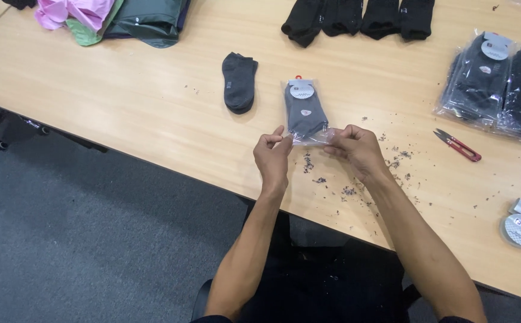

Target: Packaging socks by attaching cardboard labels and placing them into plastic sleeves.

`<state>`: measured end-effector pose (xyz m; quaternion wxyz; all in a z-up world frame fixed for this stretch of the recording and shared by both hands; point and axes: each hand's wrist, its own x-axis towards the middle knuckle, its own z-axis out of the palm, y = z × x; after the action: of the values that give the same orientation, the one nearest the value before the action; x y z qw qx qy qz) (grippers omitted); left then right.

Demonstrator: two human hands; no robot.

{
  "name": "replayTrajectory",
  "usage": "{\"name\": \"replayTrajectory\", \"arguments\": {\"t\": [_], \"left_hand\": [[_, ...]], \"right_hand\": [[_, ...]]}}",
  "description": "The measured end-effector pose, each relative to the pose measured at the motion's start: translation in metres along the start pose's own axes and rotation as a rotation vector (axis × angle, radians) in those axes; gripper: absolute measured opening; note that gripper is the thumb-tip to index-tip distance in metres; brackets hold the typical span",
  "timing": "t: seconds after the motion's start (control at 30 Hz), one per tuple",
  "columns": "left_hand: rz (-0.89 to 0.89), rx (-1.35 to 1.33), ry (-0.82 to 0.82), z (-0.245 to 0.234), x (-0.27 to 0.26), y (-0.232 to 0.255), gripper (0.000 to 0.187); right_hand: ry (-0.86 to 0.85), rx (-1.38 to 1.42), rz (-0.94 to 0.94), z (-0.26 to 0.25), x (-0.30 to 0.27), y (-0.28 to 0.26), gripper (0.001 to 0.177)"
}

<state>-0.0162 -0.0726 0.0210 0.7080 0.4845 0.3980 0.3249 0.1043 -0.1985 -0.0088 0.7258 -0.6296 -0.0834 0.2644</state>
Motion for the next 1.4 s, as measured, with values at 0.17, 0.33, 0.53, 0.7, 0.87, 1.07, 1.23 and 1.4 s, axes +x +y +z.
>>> {"name": "replayTrajectory", "arguments": {"t": [0.17,0.33,0.53,0.7,0.87,1.07,1.23,1.4], "left_hand": [[0.041,-0.056,-0.063,-0.005,0.002,-0.01,0.026],[-0.228,-0.1,-0.153,0.002,0.009,-0.005,0.066],[-0.333,-0.188,-0.177,0.008,0.039,-0.028,0.081],[-0.343,-0.192,-0.208,0.005,0.039,-0.029,0.075],[-0.277,-0.146,-0.263,0.001,0.025,-0.018,0.065],[-0.165,-0.017,-0.316,-0.001,-0.011,-0.001,0.063],[-0.054,0.033,-0.345,-0.004,-0.038,0.005,0.06],[-0.141,-0.105,-0.422,-0.003,-0.042,-0.007,0.069]], "right_hand": [[-0.03,0.006,0.03,0.003,-0.017,-0.018,0.029],[-0.095,0.032,0.065,0.0,-0.01,-0.01,0.043],[-0.116,0.043,0.09,-0.009,-0.005,-0.005,0.046],[-0.165,0.055,0.133,-0.013,-0.001,-0.004,0.049],[-0.313,0.113,0.298,0.004,-0.022,-0.037,0.068],[-0.3,0.272,0.236,-0.012,-0.004,-0.016,0.058],[-0.279,0.167,0.176,-0.017,-0.024,-0.032,0.062],[-0.231,0.024,0.106,-0.034,-0.038,-0.038,0.061]]}}
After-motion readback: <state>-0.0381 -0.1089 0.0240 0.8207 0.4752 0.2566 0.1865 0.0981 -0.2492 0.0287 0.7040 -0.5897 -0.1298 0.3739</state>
